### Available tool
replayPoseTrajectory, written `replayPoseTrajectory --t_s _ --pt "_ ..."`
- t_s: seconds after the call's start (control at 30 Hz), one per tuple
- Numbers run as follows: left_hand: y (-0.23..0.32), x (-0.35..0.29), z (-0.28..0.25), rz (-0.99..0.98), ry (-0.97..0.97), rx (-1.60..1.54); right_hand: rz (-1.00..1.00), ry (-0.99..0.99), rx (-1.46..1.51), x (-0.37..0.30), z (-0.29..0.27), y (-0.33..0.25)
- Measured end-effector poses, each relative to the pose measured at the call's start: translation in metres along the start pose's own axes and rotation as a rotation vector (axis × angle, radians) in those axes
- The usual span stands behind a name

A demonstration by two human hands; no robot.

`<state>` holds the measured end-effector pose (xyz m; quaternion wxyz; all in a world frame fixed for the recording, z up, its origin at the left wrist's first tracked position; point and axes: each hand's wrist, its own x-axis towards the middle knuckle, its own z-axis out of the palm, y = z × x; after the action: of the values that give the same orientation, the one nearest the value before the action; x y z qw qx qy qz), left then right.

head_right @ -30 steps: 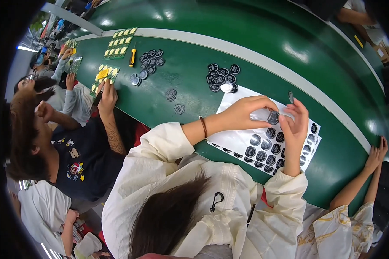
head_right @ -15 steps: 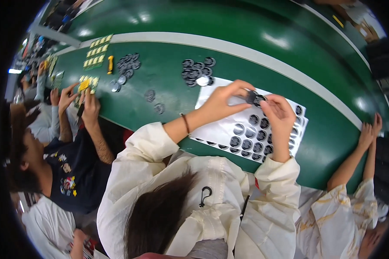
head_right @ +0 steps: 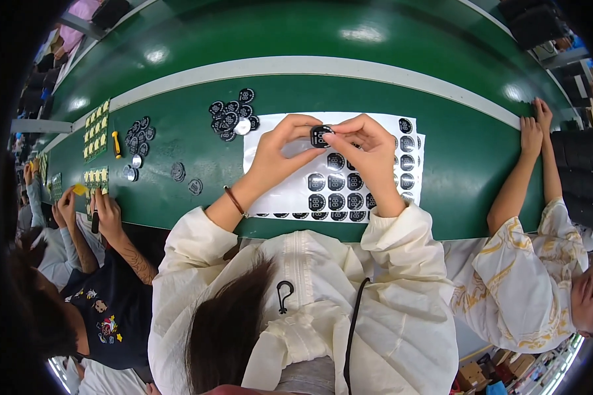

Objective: The person assembles small electronic components by hand, applying stickers from sticker sheets to plastic parts and joining the pieces together.

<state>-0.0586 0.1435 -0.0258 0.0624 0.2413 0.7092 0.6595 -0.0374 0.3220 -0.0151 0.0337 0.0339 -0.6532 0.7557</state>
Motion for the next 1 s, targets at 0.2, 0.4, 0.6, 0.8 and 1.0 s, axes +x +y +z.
replayPoseTrajectory --t_s 0.2,0.4,0.6,0.8,1.0 --pt "-0.0009 -0.0002 -0.0015 0.006 -0.007 0.024 0.023 -0.004 -0.017 0.0005 0.0012 -0.0002" --pt "-0.0034 -0.0015 -0.0014 -0.003 -0.012 0.047 0.025 -0.01 -0.04 0.0008 0.0021 -0.0017" --pt "-0.0012 -0.0016 -0.0006 0.012 -0.008 0.062 0.016 -0.016 -0.051 0.0005 0.0016 -0.0008" --pt "-0.0028 -0.0016 -0.0014 0.039 -0.007 0.109 0.021 -0.012 -0.095 0.0003 0.0027 -0.0019" --pt "-0.0029 -0.0022 -0.001 0.047 -0.003 0.172 0.012 0.005 -0.175 0.0001 0.0028 0.0009"
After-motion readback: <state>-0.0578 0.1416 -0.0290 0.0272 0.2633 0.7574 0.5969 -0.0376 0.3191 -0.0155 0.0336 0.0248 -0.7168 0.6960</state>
